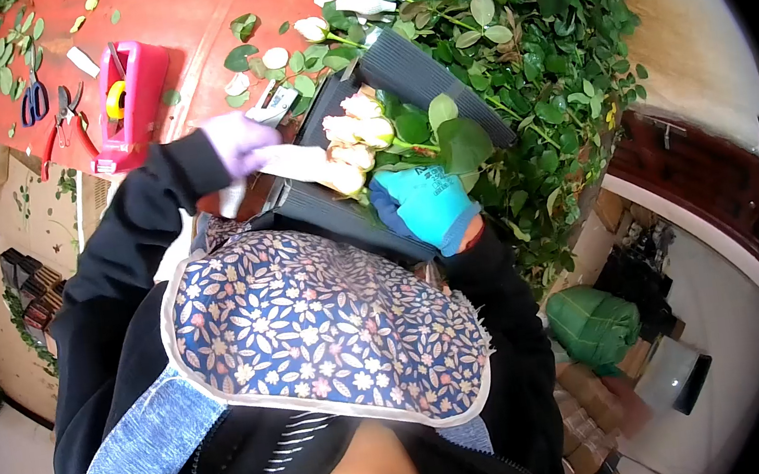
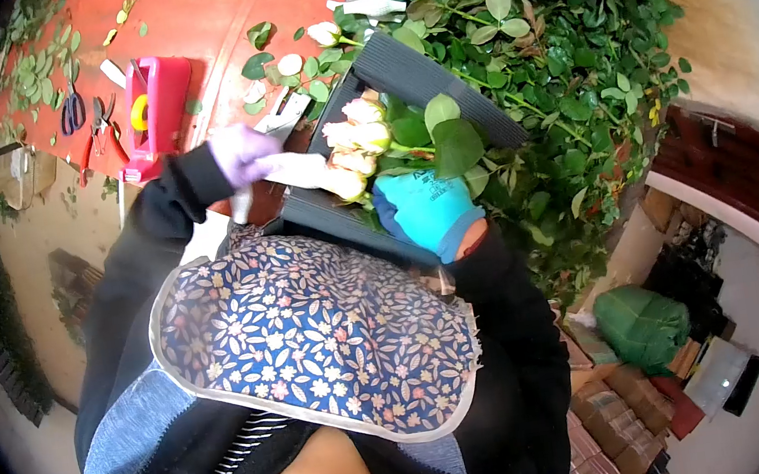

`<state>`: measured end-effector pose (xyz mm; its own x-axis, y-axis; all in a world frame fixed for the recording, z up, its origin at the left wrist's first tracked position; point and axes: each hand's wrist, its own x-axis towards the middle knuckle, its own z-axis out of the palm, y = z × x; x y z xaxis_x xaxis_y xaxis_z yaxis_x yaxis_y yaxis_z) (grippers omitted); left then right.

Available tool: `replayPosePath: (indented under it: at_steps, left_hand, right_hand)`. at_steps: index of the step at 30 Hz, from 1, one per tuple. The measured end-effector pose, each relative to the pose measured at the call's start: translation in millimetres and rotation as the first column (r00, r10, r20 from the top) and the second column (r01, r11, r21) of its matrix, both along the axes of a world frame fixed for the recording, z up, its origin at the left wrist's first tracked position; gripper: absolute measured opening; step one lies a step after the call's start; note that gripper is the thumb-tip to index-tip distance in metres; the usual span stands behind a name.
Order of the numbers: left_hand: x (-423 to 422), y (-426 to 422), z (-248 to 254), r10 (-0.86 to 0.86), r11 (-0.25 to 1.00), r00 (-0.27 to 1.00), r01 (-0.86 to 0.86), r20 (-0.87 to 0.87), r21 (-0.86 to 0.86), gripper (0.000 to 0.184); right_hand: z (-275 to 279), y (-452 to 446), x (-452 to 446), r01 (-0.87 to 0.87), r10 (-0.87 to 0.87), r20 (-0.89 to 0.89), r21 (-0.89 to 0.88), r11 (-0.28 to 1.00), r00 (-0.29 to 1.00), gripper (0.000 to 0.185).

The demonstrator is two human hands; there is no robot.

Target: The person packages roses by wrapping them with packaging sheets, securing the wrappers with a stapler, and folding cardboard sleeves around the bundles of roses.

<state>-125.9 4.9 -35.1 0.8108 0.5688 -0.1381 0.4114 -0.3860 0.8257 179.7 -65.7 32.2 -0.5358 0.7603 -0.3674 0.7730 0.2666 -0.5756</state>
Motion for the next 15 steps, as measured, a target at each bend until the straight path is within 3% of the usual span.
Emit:
replayPosePath:
  at_steps: [1, 3, 4, 5, 6, 7, 10, 11, 12, 13, 14, 15]
  left_hand:
    - [-23.1, 5.3, -14.4, 0.000, 0.999, 0.997, 0.002, 0.079, -0.032, 0.012]
    - [-59.8, 0.5, -0.3, 0.080, 0.993, 0.988, -0.090, -0.134, -0.070, 0.013]
    - [-77.0, -5.5, 2.4, 0.079, 0.989, 0.989, -0.094, -0.123, -0.117, 0.013]
    - [-91.7, -14.5, 8.0, 0.073, 0.968, 0.965, -0.129, -0.250, -0.214, 0.011]
    - [-109.3, -29.0, 3.0, 0.106, 0.951, 0.968, -0.166, -0.229, -0.260, 0.012]
    - [-122.9, -45.4, 5.2, 0.131, 0.915, 0.918, -0.257, -0.375, -0.310, 0.013]
    - [-180.3, -99.6, -22.1, 0.113, 0.875, 0.821, -0.349, -0.559, -0.335, 0.018]
    - [-195.3, -114.9, -31.1, 0.089, 0.844, 0.716, -0.424, -0.692, -0.330, 0.020]
    - [-226.0, -138.8, -59.1, 0.077, 0.865, 0.673, -0.412, -0.736, -0.287, 0.023]
    - [-292.6, -183.3, -119.3, -0.042, 0.976, 0.640, -0.138, -0.767, -0.169, 0.025]
    - [-248.9, -167.8, -79.7, 0.070, 0.816, 0.377, -0.554, -0.923, -0.164, 0.024]
    - [-228.6, -161.5, -54.8, 0.076, 0.688, 0.229, -0.717, -0.970, -0.115, 0.025]
  right_hand:
    - [-5.6, -0.9, 3.5, -0.027, 0.027, 0.007, -0.016, 1.000, 1.000, 0.011]
    - [-7.5, -2.6, 4.2, -0.007, 0.007, -0.019, 0.000, 1.000, 1.000, 0.010]
    - [-2.2, -1.3, 1.7, -0.063, 0.061, 0.065, 0.031, 0.998, 0.996, 0.010]
    - [2.6, 0.4, -1.1, -0.124, 0.114, 0.150, 0.056, 0.991, 0.982, 0.011]
    - [5.1, 2.6, -3.6, -0.132, 0.125, 0.140, 0.046, 0.990, 0.982, 0.012]
    - [1.9, 2.7, -4.3, -0.130, 0.124, 0.131, 0.041, 0.991, 0.984, 0.012]
    - [-8.6, 3.4, -1.8, -0.193, 0.189, 0.157, 0.006, 0.981, 0.969, 0.013]
    - [-7.8, 4.5, -3.0, -0.194, 0.191, 0.154, 0.004, 0.981, 0.969, 0.013]
    - [-5.3, 6.6, -4.1, -0.222, 0.218, 0.156, 0.011, 0.975, 0.963, 0.012]
    - [-2.8, 10.1, -0.6, -0.250, 0.245, 0.150, 0.013, 0.968, 0.958, 0.011]
    - [-3.0, 11.0, -0.7, -0.244, 0.239, 0.152, 0.015, 0.970, 0.959, 0.011]
    - [-3.6, 12.2, -0.9, -0.265, 0.264, 0.131, -0.010, 0.964, 0.956, 0.009]
